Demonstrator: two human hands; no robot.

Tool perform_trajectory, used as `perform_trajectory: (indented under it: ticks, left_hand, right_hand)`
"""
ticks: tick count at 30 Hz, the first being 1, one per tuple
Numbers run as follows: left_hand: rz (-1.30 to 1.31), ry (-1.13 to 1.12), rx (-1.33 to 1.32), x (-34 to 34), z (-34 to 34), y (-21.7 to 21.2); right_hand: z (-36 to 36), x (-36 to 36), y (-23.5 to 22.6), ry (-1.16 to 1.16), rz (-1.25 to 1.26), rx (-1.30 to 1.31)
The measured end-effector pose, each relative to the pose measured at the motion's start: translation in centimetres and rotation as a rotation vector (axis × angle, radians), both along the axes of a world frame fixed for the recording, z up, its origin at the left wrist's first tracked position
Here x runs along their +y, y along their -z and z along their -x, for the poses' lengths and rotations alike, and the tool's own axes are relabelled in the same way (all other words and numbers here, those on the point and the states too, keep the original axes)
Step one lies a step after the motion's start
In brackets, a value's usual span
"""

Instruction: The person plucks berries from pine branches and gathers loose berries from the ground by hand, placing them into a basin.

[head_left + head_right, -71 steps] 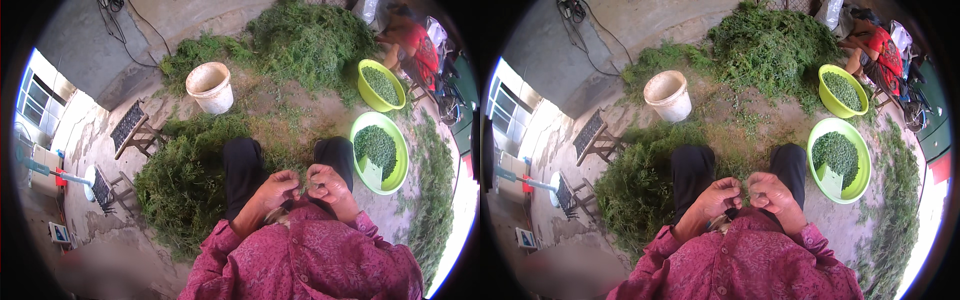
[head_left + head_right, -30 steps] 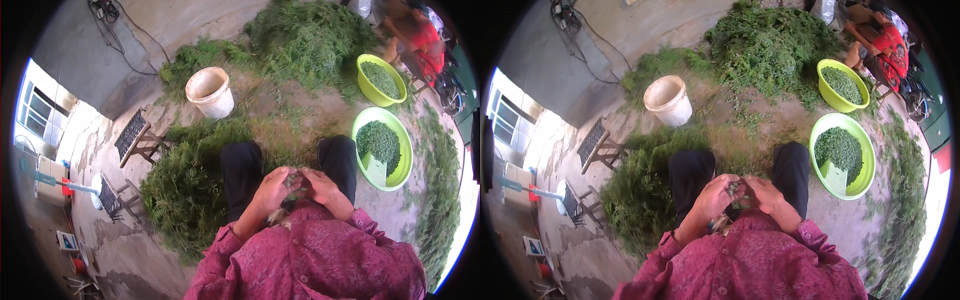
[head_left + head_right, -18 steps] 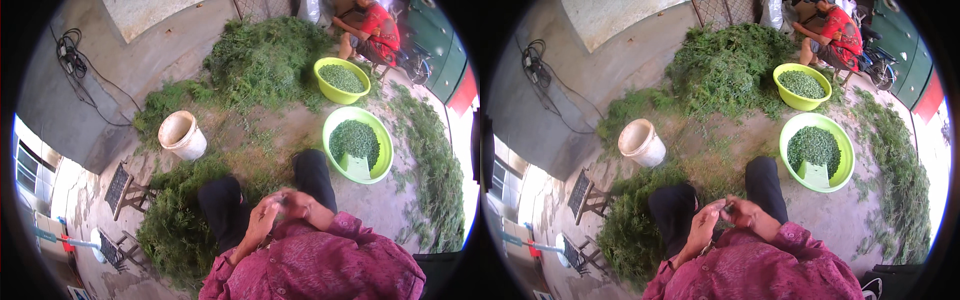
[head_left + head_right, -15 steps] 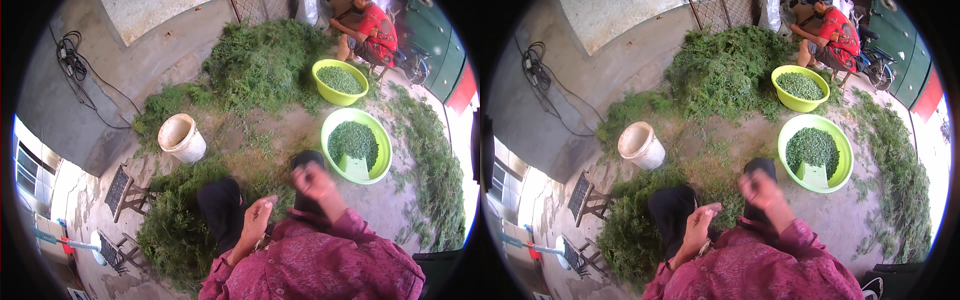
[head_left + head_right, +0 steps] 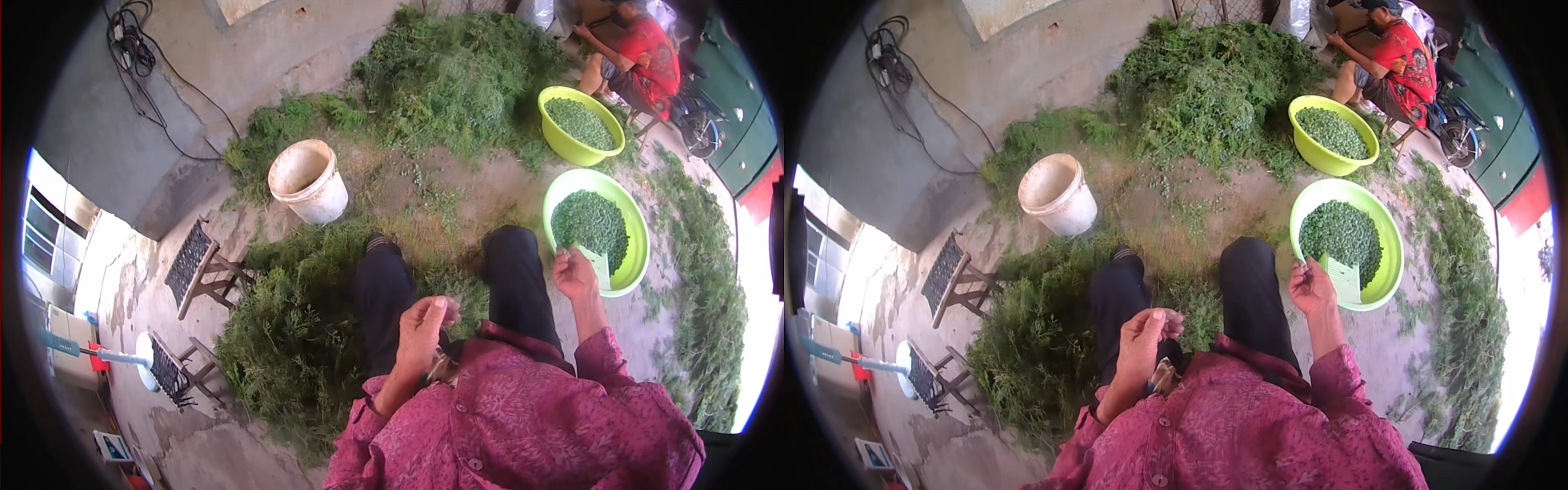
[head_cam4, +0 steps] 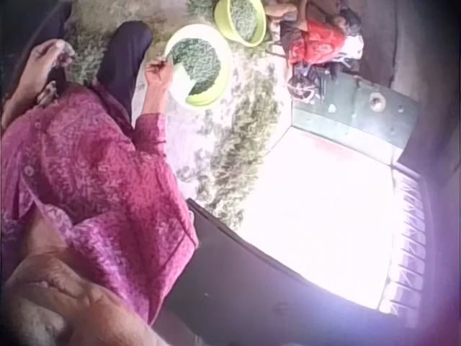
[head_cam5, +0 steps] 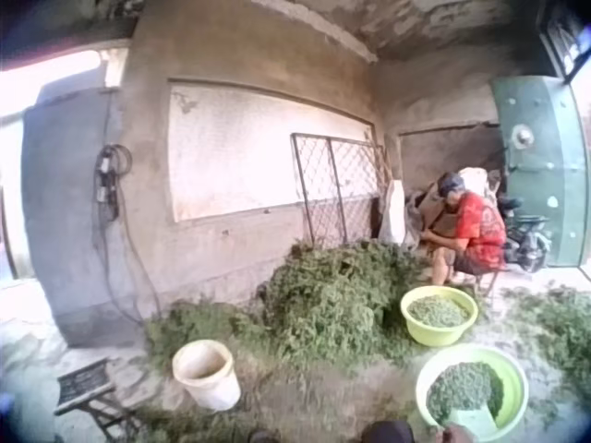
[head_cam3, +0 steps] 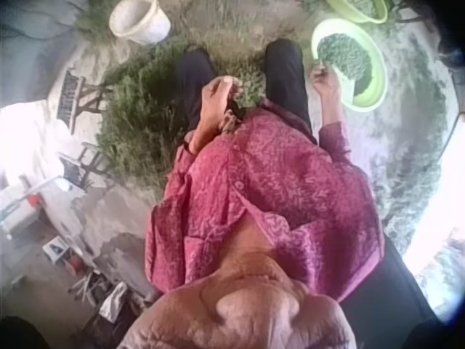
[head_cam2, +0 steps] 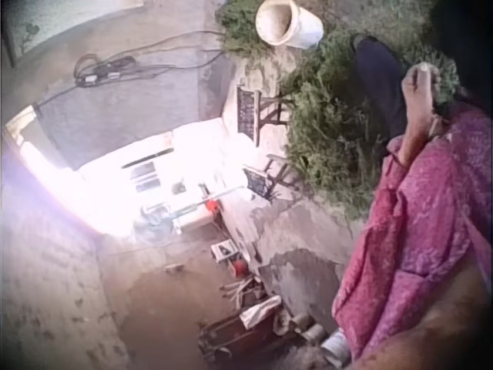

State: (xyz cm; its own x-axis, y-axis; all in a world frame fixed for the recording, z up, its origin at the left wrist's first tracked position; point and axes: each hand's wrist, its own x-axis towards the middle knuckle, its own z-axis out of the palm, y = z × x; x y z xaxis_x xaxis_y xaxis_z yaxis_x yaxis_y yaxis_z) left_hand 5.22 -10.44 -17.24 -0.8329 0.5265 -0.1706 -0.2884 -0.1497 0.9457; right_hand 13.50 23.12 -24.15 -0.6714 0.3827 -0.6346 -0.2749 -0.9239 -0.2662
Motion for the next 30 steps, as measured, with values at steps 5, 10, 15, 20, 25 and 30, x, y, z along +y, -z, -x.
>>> perform_trajectory:
  ticks: [5,10,15,20,25,30]
  left_hand:
    - [-0.096,-0.115,-0.1,-0.6,2.9,0.8]
    - [-0.018,-0.084,-0.027,2.9,7.6,-0.8]
    - [0.285,0.054,0.616,8.6,13.9,-1.6]
    - [0.538,0.416,1.053,11.8,18.3,2.9]
    - [0.642,0.66,1.148,9.8,19.4,4.7]
    - [0.803,0.688,0.924,9.5,22.9,1.9]
  right_hand:
    - [4.6,-0.3,-2.5,-0.229,-0.301,-0.038]
    - [10.4,1.6,-1.5,-0.29,-0.435,-0.187]
    - [17.4,1.6,4.3,-0.572,-0.743,-0.326]
    - [24.9,1.1,13.7,-1.255,-1.627,-0.51]
    - [30.5,0.8,23.4,-1.593,-2.0,-0.387]
    - [33.0,0.1,28.5,-1.712,-1.936,-0.365]
